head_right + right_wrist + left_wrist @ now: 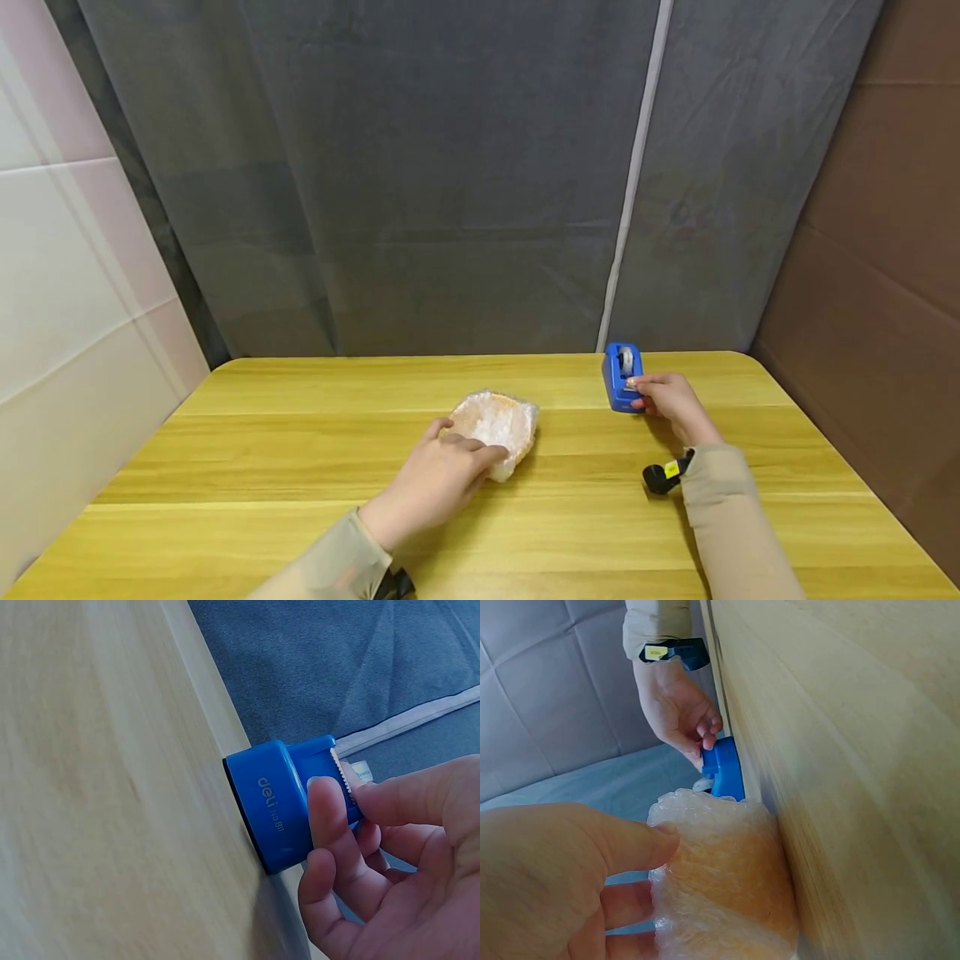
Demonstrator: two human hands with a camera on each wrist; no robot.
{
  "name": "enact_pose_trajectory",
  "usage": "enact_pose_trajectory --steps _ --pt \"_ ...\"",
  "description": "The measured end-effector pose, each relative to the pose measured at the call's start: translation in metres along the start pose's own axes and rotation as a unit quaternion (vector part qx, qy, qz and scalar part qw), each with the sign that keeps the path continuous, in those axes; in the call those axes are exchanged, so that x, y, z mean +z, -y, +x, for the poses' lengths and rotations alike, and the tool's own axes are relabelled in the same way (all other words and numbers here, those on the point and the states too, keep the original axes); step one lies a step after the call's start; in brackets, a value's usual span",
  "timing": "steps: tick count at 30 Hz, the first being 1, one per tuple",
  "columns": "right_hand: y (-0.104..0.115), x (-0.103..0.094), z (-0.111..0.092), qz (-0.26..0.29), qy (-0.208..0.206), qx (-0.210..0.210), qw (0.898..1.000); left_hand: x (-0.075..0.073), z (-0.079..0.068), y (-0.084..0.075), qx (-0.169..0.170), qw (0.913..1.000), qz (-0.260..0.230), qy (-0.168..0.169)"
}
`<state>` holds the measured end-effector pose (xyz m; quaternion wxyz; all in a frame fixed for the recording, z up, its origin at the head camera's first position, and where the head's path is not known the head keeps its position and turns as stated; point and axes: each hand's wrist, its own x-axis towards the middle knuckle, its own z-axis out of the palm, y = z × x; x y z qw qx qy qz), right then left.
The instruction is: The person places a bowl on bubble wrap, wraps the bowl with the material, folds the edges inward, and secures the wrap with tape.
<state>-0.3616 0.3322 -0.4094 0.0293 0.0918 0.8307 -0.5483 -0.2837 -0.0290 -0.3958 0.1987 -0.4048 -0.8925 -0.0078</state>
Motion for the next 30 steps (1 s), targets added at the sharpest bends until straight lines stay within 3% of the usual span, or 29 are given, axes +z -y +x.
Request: enact_pose_trajectory --steps 20,30 --pt "-0.0019 -0.0017 0.0 -0.007 0.005 0.001 1.0 0.0001 0.0 -0.0003 -0.005 0.9999 0.0 0.009" --pt "-0.0038 -0.0045 -0.0015 0.003 0.009 -0.01 1.0 0.0001 0.0007 -0.0008 0.003 1.0 0.005 -0.003"
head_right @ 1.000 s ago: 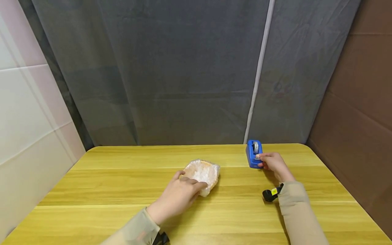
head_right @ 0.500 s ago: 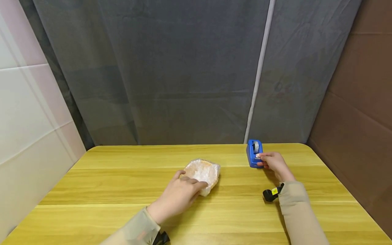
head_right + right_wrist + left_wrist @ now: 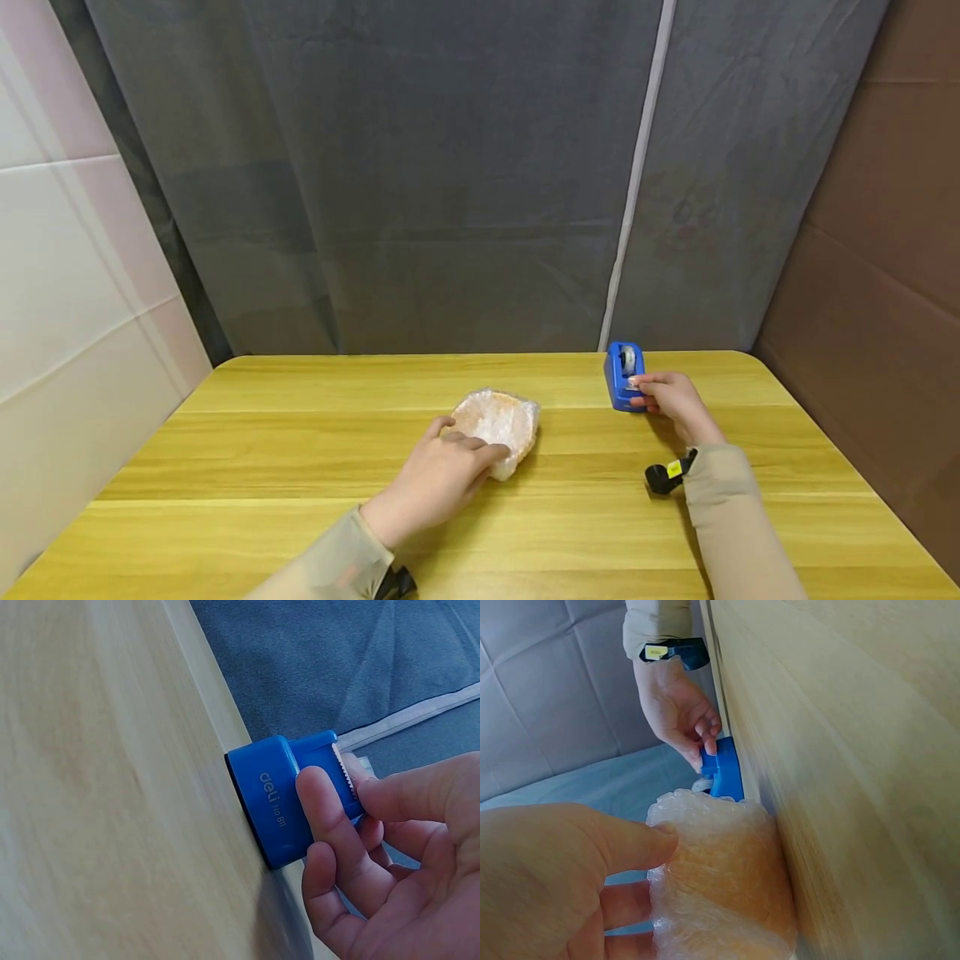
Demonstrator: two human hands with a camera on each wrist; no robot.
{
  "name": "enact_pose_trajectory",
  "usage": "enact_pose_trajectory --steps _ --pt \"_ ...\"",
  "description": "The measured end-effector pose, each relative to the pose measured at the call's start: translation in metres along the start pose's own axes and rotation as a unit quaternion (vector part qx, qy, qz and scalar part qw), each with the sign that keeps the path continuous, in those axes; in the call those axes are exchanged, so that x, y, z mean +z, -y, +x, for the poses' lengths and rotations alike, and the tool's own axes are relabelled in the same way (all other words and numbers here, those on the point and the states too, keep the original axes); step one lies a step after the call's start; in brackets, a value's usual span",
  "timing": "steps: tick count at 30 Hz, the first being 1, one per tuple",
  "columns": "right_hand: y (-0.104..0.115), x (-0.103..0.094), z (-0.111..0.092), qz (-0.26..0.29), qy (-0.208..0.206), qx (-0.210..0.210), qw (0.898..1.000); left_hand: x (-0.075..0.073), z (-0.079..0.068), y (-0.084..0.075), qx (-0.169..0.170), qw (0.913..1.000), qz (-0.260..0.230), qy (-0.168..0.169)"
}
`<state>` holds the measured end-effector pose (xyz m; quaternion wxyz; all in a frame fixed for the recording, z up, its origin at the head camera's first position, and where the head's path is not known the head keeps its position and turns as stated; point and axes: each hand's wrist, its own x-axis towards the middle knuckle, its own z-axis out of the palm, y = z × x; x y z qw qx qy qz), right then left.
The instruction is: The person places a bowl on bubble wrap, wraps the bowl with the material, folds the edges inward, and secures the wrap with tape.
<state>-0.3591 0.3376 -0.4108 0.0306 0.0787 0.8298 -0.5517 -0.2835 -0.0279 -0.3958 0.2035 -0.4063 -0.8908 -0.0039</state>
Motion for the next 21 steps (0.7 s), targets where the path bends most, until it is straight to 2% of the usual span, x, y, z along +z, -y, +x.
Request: enact_pose_trajectory --steps 11,21 --pt "-0.001 0.001 -0.0009 0.029 0.003 -0.009 1.0 0.0014 -0.0016 -0.0001 0.0 0.9999 0.003 -0.013" --pt "0.0053 0.0045 -0.0052 0.066 -0.007 0.015 0.998 0.0018 -0.001 -0.0011 -0.003 0.9999 0.001 -0.012"
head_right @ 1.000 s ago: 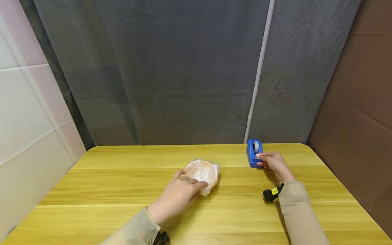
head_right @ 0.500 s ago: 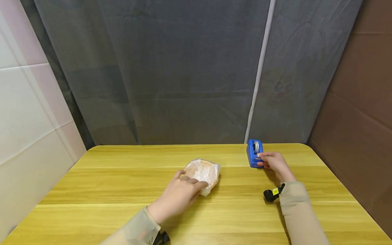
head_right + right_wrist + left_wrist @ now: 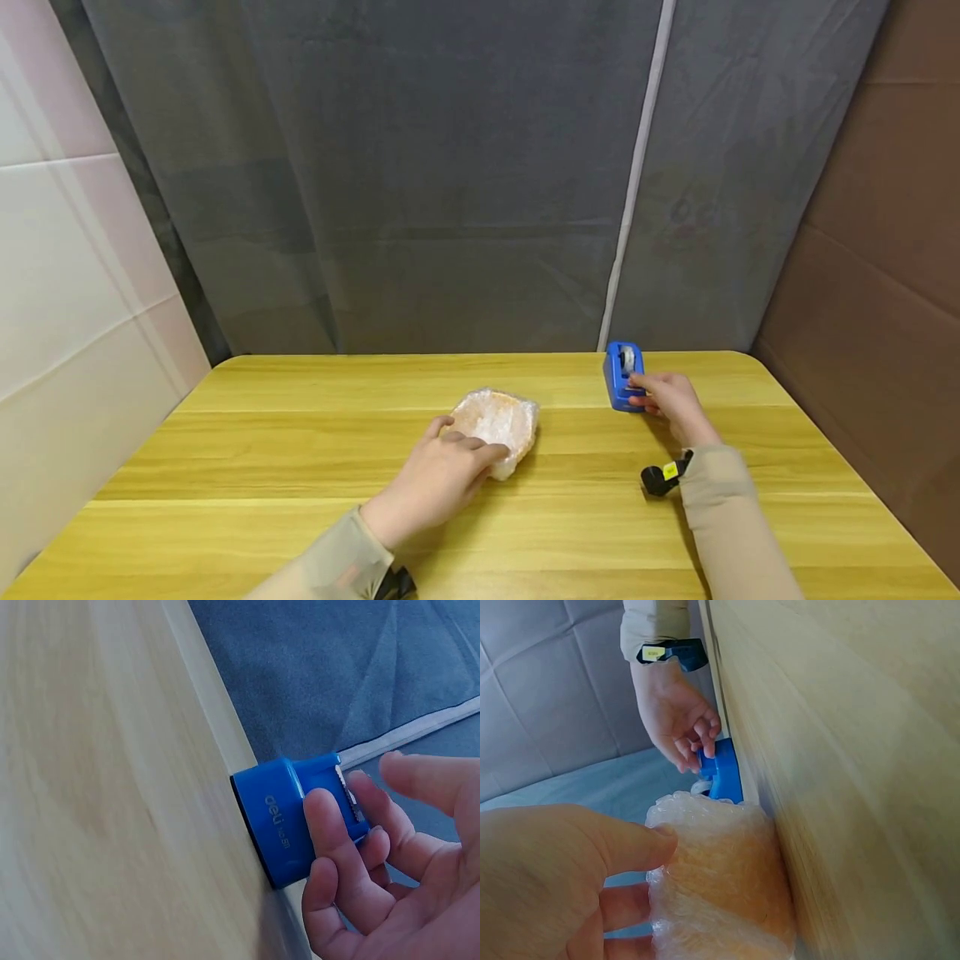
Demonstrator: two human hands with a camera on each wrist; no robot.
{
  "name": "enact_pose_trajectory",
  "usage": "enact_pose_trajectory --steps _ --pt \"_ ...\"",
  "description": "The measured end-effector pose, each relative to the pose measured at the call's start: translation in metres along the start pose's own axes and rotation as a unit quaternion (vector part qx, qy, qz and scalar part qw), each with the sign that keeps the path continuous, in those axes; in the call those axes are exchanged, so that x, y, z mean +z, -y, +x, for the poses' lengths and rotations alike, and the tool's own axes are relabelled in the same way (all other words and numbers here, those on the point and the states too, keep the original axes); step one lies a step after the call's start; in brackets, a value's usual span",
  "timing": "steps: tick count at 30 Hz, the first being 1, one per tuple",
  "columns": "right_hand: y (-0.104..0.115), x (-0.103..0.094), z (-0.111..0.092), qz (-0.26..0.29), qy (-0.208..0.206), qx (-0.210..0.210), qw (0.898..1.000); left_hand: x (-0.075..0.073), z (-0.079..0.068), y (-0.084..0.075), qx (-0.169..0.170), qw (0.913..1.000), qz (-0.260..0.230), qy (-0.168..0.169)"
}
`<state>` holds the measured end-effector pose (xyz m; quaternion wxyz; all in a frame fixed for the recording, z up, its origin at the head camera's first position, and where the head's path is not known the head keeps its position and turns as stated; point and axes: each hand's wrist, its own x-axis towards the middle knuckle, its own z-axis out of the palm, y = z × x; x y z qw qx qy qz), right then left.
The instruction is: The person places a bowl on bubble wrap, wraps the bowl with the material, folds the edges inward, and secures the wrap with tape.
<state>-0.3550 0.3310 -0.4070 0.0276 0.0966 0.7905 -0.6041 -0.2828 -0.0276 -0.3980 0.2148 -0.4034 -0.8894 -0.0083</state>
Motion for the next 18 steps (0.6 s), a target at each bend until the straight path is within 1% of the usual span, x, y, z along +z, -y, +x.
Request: enact_pose_trajectory --steps 5,9,13,18 --pt "0.0002 -0.0001 -0.0005 0.005 -0.01 0.012 1.0 -0.0003 0.0007 -0.0012 -0.004 1.0 -0.004 0.006" --pt "-0.001 -0.0005 -0.0009 0.011 -0.012 0.013 1.0 -0.0001 0.0012 -0.0021 -0.005 0.9999 -0.004 0.009" --pt "-0.0033 -0.002 -0.0011 0.018 -0.009 0.005 1.0 0.0004 0.0024 -0.0021 -0.004 1.0 -0.002 0.007" --pt "-0.0072 -0.0043 -0.0029 0.052 0.001 -0.014 0.999 0.0003 0.0034 -0.0028 -0.005 0.9999 -0.006 0.006"
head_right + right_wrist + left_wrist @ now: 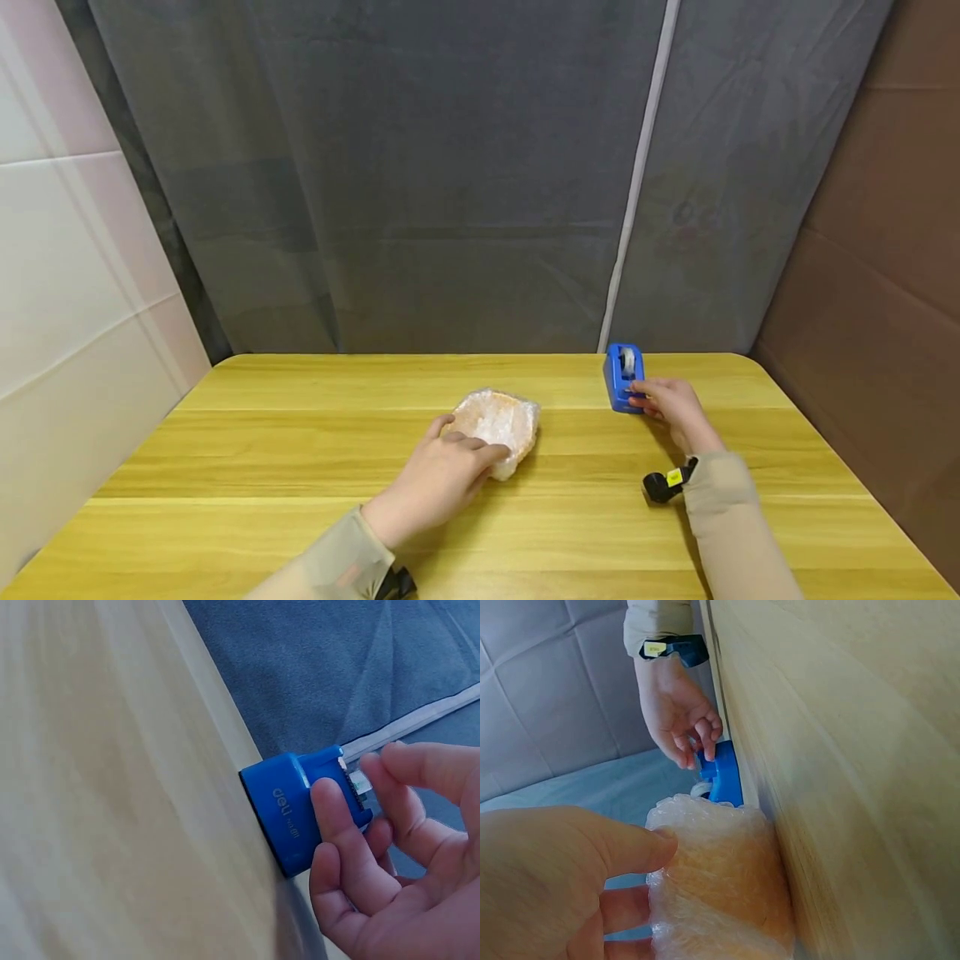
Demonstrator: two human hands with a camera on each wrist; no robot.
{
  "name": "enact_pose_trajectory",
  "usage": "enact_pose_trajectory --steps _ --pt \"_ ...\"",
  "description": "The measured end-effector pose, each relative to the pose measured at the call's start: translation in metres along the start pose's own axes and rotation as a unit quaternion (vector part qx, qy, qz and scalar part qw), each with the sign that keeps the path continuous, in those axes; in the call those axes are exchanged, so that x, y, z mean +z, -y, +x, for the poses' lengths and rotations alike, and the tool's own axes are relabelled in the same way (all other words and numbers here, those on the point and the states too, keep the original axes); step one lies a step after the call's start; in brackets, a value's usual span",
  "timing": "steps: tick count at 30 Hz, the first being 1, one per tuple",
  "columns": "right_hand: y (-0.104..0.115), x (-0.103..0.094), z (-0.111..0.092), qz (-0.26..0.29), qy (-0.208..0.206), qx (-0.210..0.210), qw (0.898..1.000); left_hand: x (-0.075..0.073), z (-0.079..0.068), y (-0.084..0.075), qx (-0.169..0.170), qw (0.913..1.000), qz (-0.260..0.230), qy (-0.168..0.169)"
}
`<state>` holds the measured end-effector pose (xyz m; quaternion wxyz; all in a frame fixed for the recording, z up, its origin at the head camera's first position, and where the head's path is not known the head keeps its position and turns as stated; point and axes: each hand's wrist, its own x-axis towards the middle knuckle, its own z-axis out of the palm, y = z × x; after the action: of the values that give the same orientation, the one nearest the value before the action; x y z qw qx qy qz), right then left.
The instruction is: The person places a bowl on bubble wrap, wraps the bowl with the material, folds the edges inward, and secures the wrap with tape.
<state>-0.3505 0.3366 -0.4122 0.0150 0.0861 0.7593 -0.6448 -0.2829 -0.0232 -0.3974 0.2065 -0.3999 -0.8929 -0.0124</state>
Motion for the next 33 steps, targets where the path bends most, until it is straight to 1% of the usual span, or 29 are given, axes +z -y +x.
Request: enact_pose_trajectory --steps 4,7,11,15,18,20,22,24,27,33 --pt "-0.004 0.0 -0.006 0.026 0.011 -0.028 0.999 0.0 0.0 0.0 0.001 1.0 -0.001 -0.004" --pt "-0.007 0.001 -0.012 0.037 0.018 -0.048 0.998 0.001 0.0 0.0 0.003 1.0 -0.002 -0.006" --pt "-0.01 0.005 -0.02 0.044 0.026 -0.066 0.997 0.001 0.001 0.001 0.001 1.0 -0.003 -0.007" --pt "-0.014 0.008 -0.027 0.086 0.041 -0.077 0.992 0.001 0.002 0.002 0.0 1.0 -0.004 -0.009" --pt "-0.018 0.008 -0.031 0.138 0.055 -0.066 0.987 0.001 0.002 0.001 0.0 0.9999 -0.004 -0.009" --pt "-0.021 0.009 -0.033 0.161 0.058 -0.046 0.984 0.002 0.001 0.001 0.001 0.9999 -0.004 -0.01" --pt "-0.022 0.009 -0.034 0.177 0.057 -0.017 0.982 0.002 0.001 0.0 0.0 0.9999 -0.006 -0.009" --pt "-0.022 0.01 -0.035 0.182 0.051 0.005 0.982 0.002 0.001 0.0 -0.001 0.9999 -0.007 -0.01" --pt "-0.02 0.012 -0.035 0.183 0.046 0.026 0.982 0.002 0.001 0.001 -0.001 0.9999 -0.006 -0.012" --pt "-0.02 0.013 -0.035 0.151 0.028 0.04 0.987 0.001 0.002 0.001 0.0 1.0 -0.004 -0.009"
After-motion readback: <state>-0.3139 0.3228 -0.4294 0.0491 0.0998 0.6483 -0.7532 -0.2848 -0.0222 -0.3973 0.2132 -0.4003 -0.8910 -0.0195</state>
